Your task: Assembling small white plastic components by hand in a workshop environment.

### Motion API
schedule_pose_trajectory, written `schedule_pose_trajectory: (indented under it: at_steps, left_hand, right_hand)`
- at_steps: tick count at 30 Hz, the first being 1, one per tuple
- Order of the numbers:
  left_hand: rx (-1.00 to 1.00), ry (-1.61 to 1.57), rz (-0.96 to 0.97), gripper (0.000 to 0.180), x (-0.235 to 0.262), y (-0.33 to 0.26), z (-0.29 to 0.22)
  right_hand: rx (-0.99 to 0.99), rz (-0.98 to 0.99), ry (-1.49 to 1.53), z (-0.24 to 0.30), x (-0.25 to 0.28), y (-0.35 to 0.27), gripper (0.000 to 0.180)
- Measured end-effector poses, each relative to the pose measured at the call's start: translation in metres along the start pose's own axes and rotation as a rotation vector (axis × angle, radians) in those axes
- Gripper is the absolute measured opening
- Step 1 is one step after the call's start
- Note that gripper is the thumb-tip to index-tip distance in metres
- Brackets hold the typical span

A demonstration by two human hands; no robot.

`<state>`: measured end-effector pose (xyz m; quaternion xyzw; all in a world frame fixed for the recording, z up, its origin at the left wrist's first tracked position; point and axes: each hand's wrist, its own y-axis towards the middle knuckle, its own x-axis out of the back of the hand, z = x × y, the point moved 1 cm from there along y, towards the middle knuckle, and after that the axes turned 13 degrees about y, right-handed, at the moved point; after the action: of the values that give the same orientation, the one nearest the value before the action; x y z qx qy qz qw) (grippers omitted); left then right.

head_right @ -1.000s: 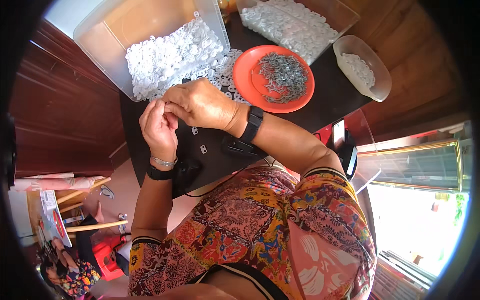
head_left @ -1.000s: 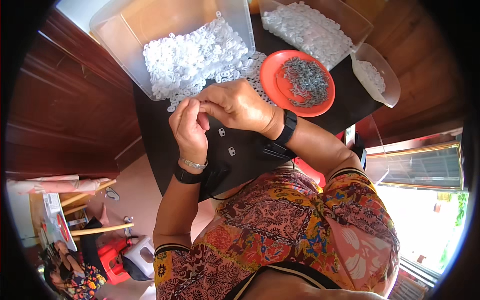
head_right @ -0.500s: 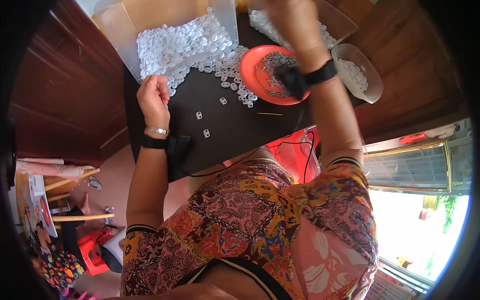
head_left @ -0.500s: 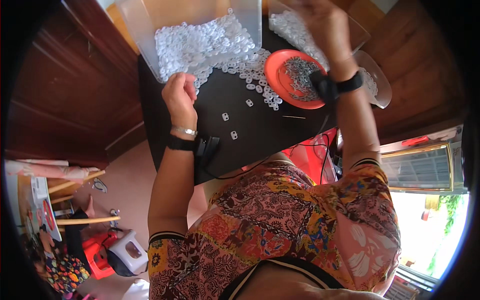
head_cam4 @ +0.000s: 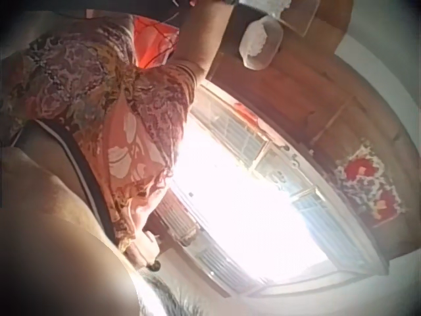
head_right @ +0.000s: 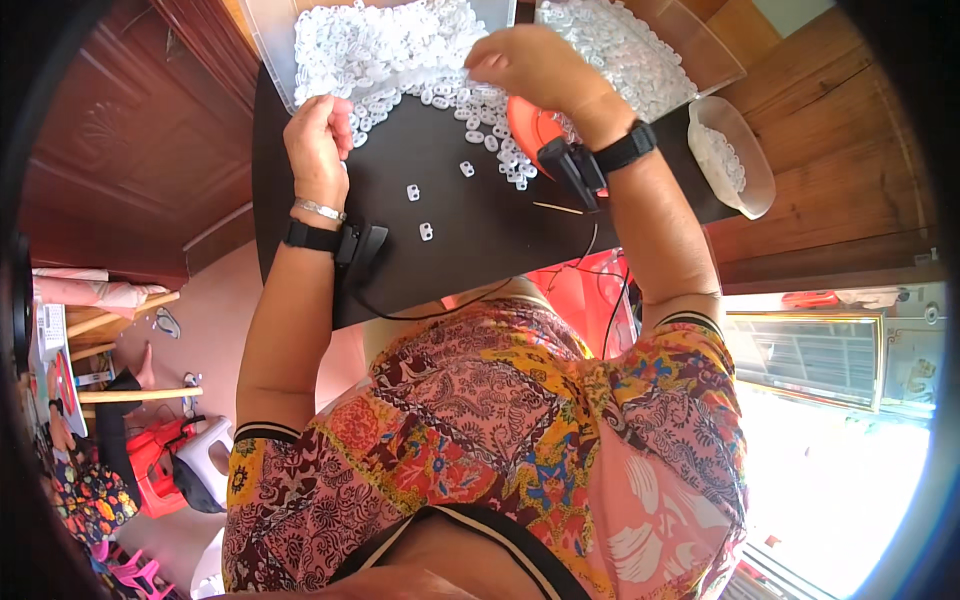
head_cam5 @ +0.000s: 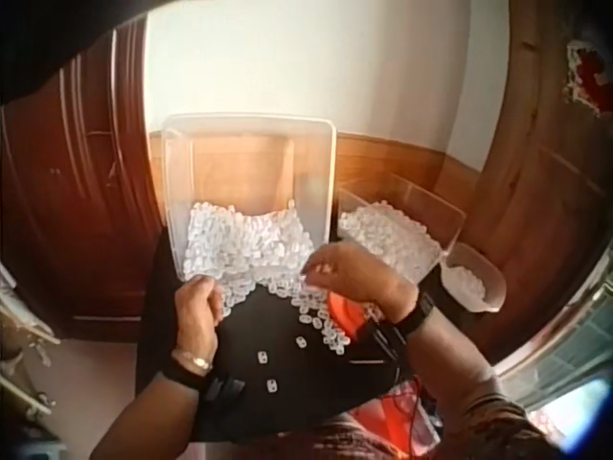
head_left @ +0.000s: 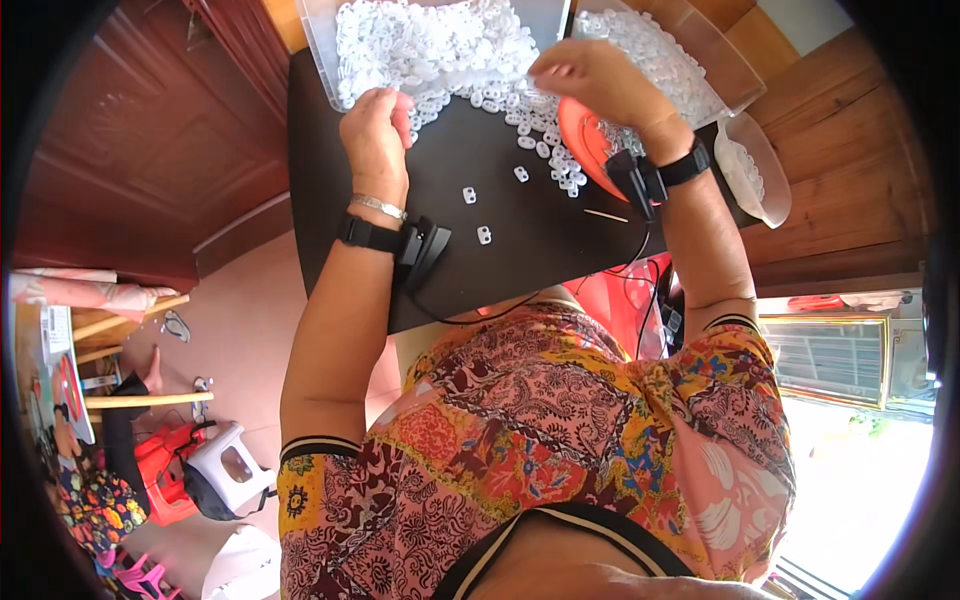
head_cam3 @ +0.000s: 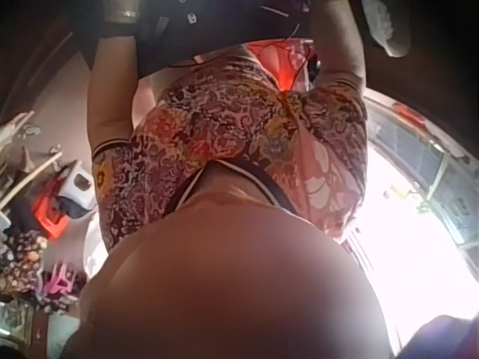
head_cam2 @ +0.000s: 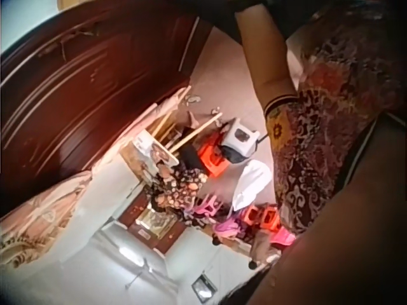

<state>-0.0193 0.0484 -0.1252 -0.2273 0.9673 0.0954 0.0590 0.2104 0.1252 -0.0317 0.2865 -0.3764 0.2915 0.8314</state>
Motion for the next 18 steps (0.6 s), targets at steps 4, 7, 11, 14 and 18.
schedule_pose_trajectory:
  at_steps: [4,7,11,14,18]
  left_hand:
    - [0.021,-0.070,-0.006,0.021,-0.001,-0.001,-0.005]
    - [0.045,-0.057,0.008,0.021,-0.006,-0.004,-0.011]
    - [0.057,-0.005,0.034,0.021,-0.005,-0.005,-0.009]
    - [0.088,0.034,0.104,0.020,-0.006,-0.007,-0.009]
    - [0.145,0.234,0.280,0.022,-0.012,-0.009,-0.006]
  right_hand:
    - [-0.097,0.284,0.139,0.018,-0.037,-0.022,0.021]
    - [-0.057,0.287,-0.036,0.013,-0.053,-0.036,0.021]
    - [-0.025,0.192,-0.211,0.001,-0.073,-0.043,0.018]
    - [-0.072,0.201,-0.140,0.004,-0.073,-0.039,0.015]
    - [-0.092,0.112,0.074,0.001,-0.077,-0.031,0.013]
